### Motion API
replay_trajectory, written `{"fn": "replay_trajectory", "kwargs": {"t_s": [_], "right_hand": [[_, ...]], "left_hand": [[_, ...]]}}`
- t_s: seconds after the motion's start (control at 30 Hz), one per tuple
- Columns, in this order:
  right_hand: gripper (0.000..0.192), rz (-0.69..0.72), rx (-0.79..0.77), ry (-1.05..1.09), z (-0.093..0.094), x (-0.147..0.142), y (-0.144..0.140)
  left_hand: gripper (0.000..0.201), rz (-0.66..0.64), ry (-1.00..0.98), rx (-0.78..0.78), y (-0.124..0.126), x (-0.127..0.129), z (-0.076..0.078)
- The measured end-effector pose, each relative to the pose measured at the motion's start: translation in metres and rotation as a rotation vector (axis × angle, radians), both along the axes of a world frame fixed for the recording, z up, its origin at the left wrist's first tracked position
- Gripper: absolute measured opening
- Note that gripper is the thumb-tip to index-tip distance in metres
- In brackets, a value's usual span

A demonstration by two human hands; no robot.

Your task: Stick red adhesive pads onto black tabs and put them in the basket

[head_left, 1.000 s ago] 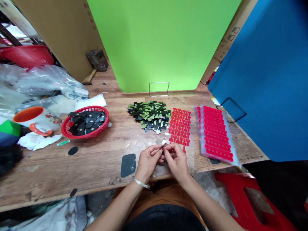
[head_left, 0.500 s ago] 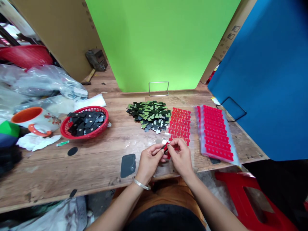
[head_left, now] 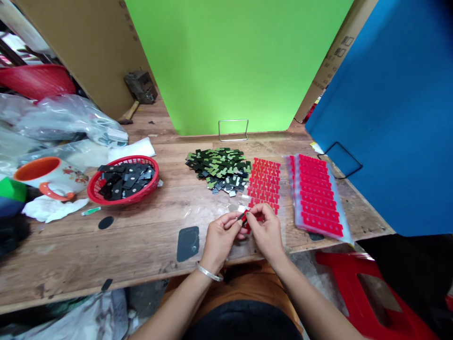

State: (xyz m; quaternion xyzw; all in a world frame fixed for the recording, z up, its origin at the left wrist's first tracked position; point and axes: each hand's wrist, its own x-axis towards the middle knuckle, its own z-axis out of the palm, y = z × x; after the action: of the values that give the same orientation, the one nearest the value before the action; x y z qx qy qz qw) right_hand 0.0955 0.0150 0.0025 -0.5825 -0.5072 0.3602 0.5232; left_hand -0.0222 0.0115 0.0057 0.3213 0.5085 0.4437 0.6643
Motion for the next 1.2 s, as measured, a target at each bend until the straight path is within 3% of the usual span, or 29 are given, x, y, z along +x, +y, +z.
{"fn": "replay_trajectory", "kwargs": {"t_s": [0.23,0.4,0.57,0.83,0.97,1.07,1.2], "right_hand": [[0.010,0.006,-0.047,0.142,0.002,-0.003,-0.001],[0.038,-0.027,-0.110,0.273,0.001,0.003,0.002],[0.018,0.139,-0.202,0.293,-0.002,0.009,0.000],[0.034,0.166,-0.341,0.415,-0.006,0.014,0.003],[0.027,0.222,-0.300,0.333,-0.002,0.014,0.003],[0.021,0.191,-0.235,0.240,-0.002,0.010,0.000],[0.028,0.219,-0.238,0.104,-0.010,0.001,0.000]], "left_hand": [[0.034,0.007,0.017,0.031,-0.002,-0.001,0.004],[0.034,-0.020,-0.022,-0.004,-0.002,-0.003,0.005],[0.034,-0.074,-0.031,-0.031,-0.004,-0.002,0.004],[0.033,-0.101,-0.048,-0.090,-0.004,-0.003,0.005],[0.034,-0.106,-0.065,-0.107,-0.003,-0.005,0.003],[0.036,-0.196,-0.103,-0.070,-0.004,-0.008,0.001],[0.038,-0.234,0.003,-0.028,0.002,-0.028,-0.001]]}}
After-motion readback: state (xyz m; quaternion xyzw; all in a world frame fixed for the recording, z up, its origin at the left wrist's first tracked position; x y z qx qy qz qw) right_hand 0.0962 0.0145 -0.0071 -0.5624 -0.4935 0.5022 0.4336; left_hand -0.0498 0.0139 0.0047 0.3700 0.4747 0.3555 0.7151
